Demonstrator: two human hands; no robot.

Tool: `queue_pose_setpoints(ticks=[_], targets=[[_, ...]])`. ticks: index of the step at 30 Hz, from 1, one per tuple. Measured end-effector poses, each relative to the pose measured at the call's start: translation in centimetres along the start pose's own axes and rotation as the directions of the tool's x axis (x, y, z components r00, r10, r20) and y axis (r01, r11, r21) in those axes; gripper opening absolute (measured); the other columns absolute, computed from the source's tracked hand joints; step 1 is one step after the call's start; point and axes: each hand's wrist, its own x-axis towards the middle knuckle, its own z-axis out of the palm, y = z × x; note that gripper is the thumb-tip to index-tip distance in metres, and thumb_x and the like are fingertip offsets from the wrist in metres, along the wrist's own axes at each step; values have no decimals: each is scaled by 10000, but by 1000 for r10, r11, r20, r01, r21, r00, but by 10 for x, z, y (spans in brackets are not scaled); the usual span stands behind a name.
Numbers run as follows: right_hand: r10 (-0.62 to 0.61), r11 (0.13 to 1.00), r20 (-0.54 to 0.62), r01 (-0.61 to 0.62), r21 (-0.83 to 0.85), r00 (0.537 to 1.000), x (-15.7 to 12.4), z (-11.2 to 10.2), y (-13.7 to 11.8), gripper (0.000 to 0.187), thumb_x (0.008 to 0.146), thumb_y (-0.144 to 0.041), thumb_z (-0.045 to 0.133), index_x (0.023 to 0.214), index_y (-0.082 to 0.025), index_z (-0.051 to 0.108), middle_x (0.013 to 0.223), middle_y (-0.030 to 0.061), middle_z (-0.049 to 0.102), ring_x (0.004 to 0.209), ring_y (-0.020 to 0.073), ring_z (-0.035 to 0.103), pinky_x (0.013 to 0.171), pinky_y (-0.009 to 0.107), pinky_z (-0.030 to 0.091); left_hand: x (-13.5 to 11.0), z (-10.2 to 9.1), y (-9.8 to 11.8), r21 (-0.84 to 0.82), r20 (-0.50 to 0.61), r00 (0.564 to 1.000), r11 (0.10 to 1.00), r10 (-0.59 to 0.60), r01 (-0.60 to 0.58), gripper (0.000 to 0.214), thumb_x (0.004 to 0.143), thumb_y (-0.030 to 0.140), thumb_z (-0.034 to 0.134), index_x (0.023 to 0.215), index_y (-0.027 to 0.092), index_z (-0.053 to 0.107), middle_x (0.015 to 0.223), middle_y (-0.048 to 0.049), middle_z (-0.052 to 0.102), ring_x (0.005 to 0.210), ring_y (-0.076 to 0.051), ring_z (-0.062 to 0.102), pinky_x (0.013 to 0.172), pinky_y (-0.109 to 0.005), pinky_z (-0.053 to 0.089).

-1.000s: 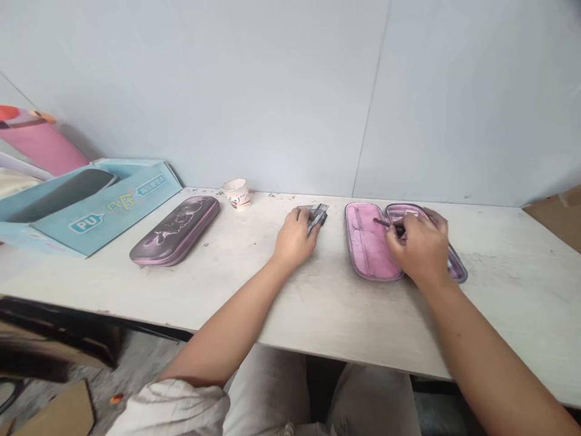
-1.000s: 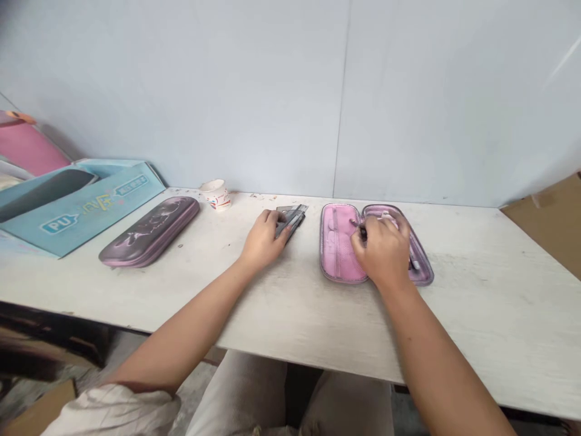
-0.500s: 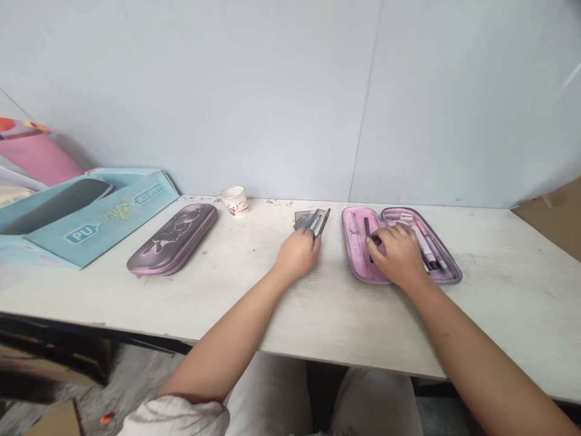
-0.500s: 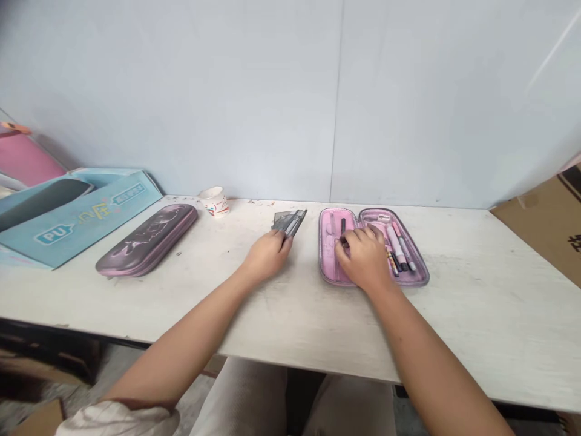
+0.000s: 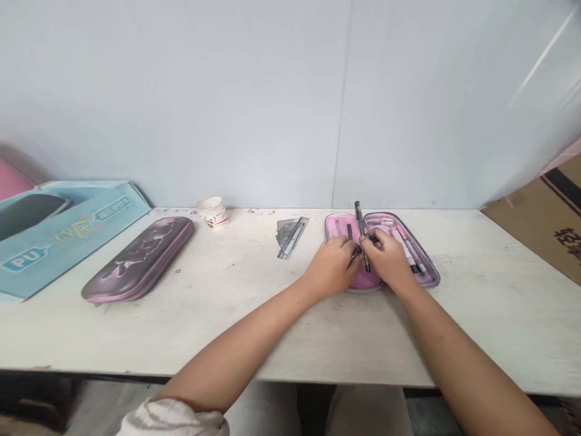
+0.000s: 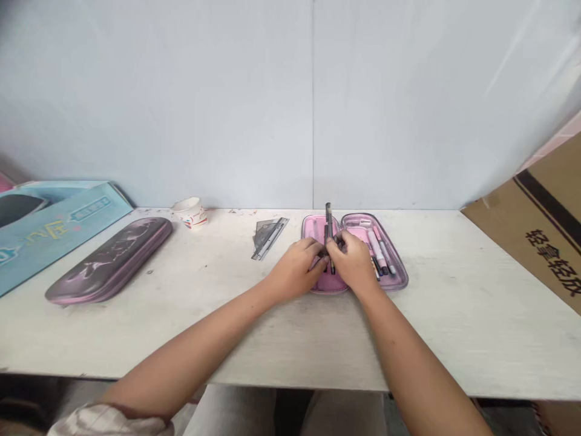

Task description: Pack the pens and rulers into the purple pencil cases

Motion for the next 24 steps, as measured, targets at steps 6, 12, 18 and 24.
queue_pose_setpoints(ticks=[6,12,18,24], targets=[[-69,820,-38,35,-571,997,3,-2,11,239,797,-311,421,757,-143,587,791,117,664,811,234,563,793,353,318,19,14,1,305,14,995,948,-95,86,249,856,300,390,917,124,556,919,-125,568,894,-263,539,740,-381,414],[-75,773,48,89,-628,996,0,3,14,291,829,-333,400,798,-139,615,824,117,678,829,234,566,815,361,277,28,21,-1,353,21,991,928,-134,118,246,832,281,409,949,122,556,946,-129,572,906,-263,542,760,-381,405],[-106,760,93,141,-634,990,-4,8,12,327,842,-344,383,779,-139,629,796,109,674,814,235,561,820,372,259,14,2,-19,309,27,973,928,-227,208,298,865,373,375,909,148,566,929,-109,584,899,-249,552,778,-373,413],[-182,767,66,183,-616,981,-6,8,11,297,850,-316,383,746,-155,611,767,93,670,803,225,554,828,366,262,-24,-29,-68,324,-59,892,836,-449,442,309,868,384,370,960,151,550,989,-121,578,959,-256,537,816,-378,403]])
